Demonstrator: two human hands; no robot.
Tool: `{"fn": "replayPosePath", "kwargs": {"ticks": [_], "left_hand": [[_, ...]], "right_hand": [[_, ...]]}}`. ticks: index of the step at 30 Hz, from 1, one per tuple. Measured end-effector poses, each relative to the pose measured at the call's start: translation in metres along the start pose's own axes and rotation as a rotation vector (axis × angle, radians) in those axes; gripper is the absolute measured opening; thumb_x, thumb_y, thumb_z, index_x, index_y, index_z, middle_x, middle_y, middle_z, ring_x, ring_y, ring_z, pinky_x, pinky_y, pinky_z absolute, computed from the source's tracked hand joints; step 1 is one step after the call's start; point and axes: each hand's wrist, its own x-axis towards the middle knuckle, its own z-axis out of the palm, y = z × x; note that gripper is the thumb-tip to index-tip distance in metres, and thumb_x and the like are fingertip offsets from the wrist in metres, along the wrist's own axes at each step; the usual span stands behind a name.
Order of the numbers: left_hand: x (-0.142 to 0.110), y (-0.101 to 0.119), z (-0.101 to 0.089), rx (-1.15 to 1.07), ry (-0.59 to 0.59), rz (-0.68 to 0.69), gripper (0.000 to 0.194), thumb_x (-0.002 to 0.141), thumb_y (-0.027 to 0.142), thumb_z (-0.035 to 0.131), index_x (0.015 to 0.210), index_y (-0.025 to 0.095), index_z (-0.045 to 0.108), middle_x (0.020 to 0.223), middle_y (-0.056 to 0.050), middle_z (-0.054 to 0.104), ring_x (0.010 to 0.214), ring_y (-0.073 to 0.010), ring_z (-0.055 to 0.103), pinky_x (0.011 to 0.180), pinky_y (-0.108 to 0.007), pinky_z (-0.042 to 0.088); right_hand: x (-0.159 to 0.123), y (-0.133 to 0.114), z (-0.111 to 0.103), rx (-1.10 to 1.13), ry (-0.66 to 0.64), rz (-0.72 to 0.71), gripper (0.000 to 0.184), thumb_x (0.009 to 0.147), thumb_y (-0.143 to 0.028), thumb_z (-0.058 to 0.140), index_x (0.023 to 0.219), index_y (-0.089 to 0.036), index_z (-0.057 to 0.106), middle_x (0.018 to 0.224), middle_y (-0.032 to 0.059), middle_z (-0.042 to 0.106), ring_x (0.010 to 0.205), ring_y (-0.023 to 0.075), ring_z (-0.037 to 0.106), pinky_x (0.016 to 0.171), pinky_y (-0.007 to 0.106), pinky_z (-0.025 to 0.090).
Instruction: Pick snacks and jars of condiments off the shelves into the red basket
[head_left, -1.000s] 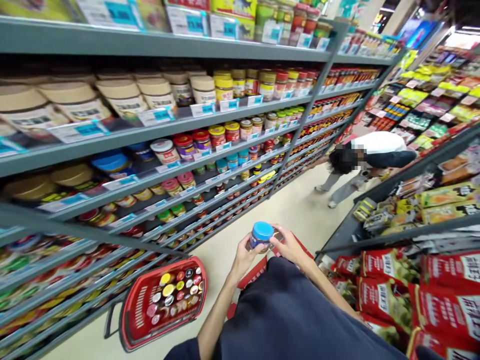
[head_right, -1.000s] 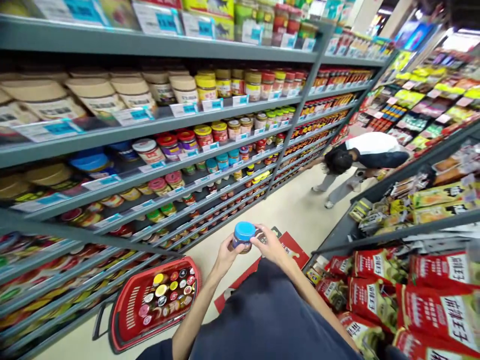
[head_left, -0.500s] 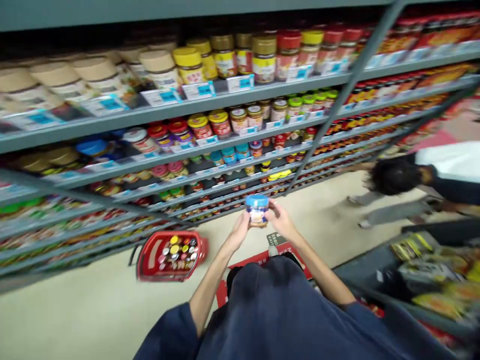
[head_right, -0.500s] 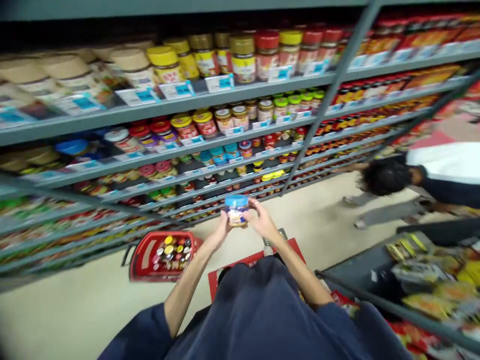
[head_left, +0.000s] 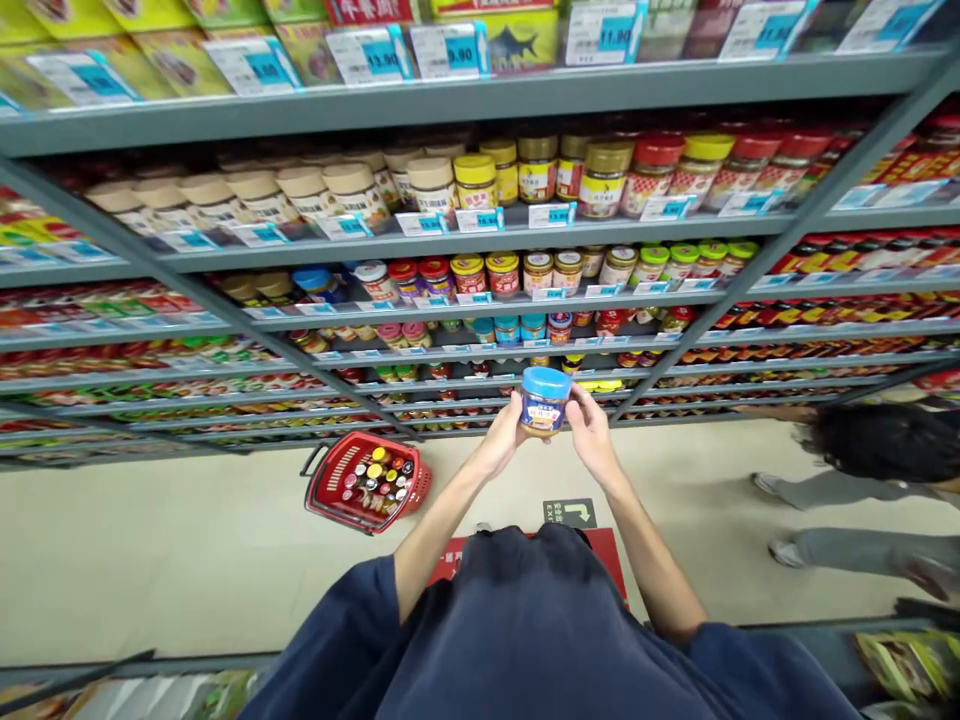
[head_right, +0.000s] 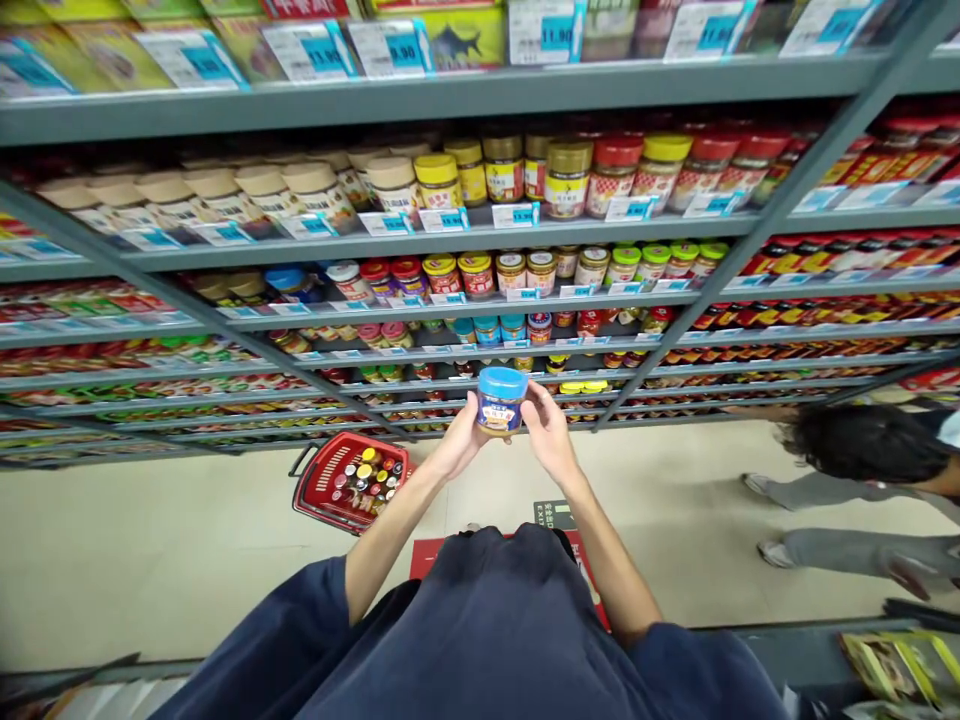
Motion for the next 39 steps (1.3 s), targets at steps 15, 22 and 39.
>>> {"fn": "replayPosePath", "kwargs": {"ticks": [15,22,39], "left_hand": [[-0.032,-0.011,-0.056,-0.098,0.194,-0.032,0.074,0.087,0.078,0.064,0.112,0.009,0.072,0.102,-0.017,0.078,0.077,-0.0195,0.069,0.071,-0.033,0.057],[-0.041,-0.004,-0.075,-0.144,0.232,-0.019,0.074,0.090,0.077,0.062,0.116,0.009,0.070,0.103,-0.017,0.077,0.078,-0.0210,0.070,0.071,-0.033,0.055],[-0.083,-0.004,-0.111,-0.331,0.252,0.007,0.064,0.099,0.071,0.050,0.118,0.012,0.065,0.099,-0.016,0.078,0.076,-0.0220,0.072,0.072,-0.034,0.057]], "right_hand": [[-0.008,0.044,0.065,0.084,-0.015,0.191,0.064,0.087,-0.066,0.073,0.130,-0.019,0.068,0.126,0.0127,0.076,0.117,0.0292,0.070,0.102,0.041,0.057],[0.000,0.051,0.086,0.077,-0.057,0.219,0.065,0.084,-0.067,0.076,0.129,-0.019,0.069,0.129,0.0131,0.075,0.121,0.0305,0.069,0.108,0.045,0.055],[-0.012,0.058,0.130,0.003,-0.164,0.295,0.064,0.084,-0.068,0.074,0.127,-0.020,0.071,0.131,0.0136,0.074,0.114,0.0294,0.072,0.099,0.043,0.060]]}}
